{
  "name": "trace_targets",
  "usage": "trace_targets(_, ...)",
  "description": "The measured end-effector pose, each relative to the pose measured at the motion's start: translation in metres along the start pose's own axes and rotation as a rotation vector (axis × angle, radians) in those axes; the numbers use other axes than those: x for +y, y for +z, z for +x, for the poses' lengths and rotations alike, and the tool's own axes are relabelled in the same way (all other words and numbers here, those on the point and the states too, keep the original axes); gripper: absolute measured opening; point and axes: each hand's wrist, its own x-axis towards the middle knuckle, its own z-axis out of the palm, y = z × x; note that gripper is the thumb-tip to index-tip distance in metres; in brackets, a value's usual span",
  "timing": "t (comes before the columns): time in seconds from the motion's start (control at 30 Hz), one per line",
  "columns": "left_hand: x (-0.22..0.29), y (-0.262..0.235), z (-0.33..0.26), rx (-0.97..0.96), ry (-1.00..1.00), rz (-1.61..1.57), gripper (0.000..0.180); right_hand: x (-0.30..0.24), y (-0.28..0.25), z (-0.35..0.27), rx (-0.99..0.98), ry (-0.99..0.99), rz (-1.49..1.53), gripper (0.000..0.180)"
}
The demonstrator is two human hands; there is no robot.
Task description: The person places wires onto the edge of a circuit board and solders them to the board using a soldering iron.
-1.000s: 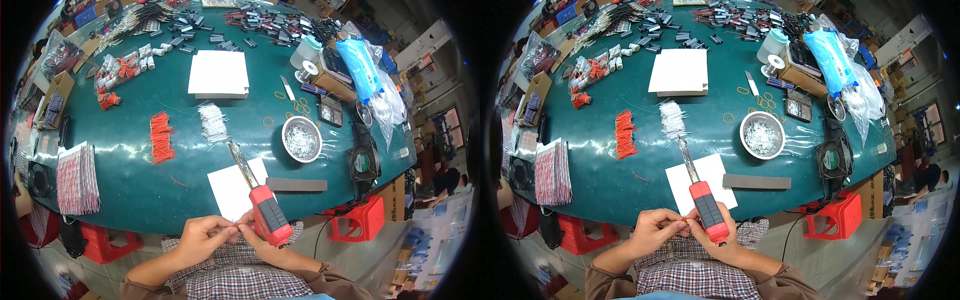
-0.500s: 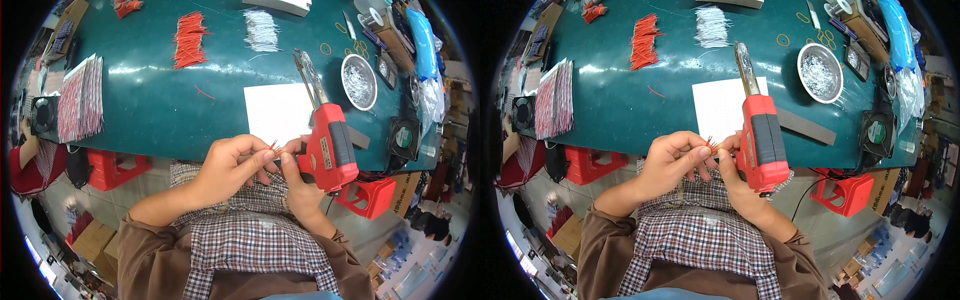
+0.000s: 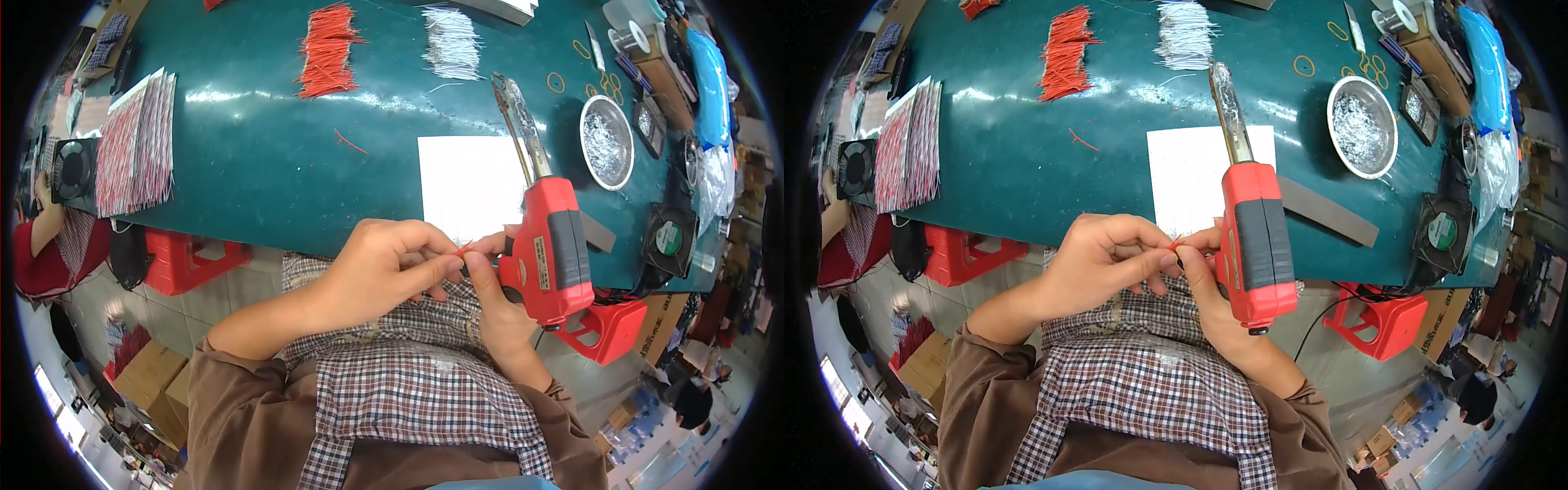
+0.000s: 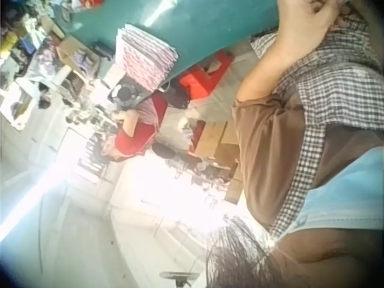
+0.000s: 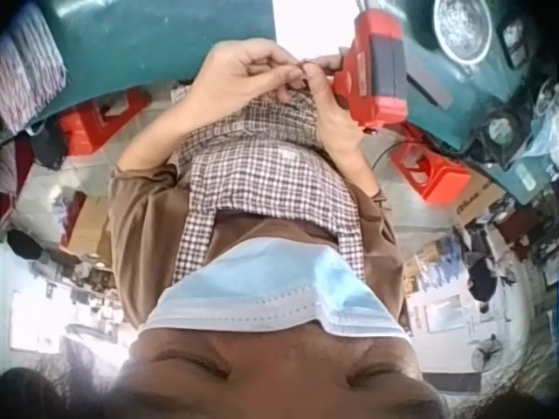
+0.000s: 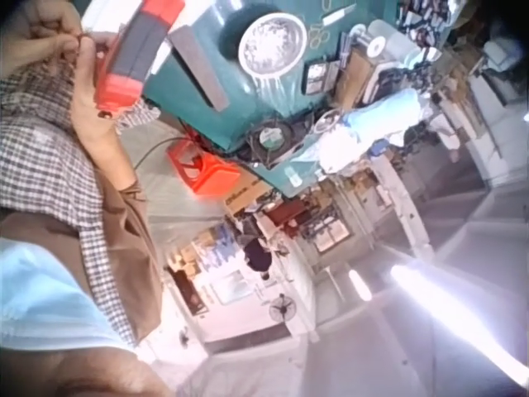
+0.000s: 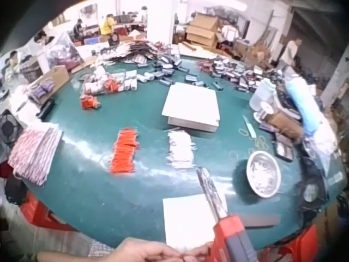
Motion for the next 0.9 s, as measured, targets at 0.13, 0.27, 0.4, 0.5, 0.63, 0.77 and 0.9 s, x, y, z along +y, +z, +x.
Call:
trace_targets(0.13,-0.002,-0.003,0.000,-0.002,0.113,0.040,0.011,-0.004,-0.003,0.002,-0.020,0.022,-0.085,0.041)
trace_targets(0.27,0.002,-0.014,0.006,0.089,0.177,0.137,0.008,-0.003,-0.005,0.002,0.018,0.043,-0.076,0.040)
trace_targets(0.4,0.002,-0.046,0.028,0.386,0.680,1.019,0.013,-0.006,-0.012,-0.003,0.103,0.048,0.009,0.046)
trace_targets(0.5,0.001,-0.067,0.040,0.425,0.795,1.291,0.019,-0.018,-0.021,-0.011,0.140,0.107,0.038,0.058)
trace_targets(0.63,-0.004,-0.079,0.051,0.411,0.958,1.583,0.023,-0.015,-0.035,-0.014,0.029,0.141,0.060,0.060)
trace_targets(0.77,0.000,-0.086,0.060,0.374,1.015,1.608,0.024,-0.010,-0.042,-0.026,-0.042,0.139,0.231,0.057)
trace_targets(0.9,-0.002,-0.088,0.066,0.328,1.046,1.573,0.025,0.004,-0.058,-0.029,-0.085,0.127,-0.242,0.039)
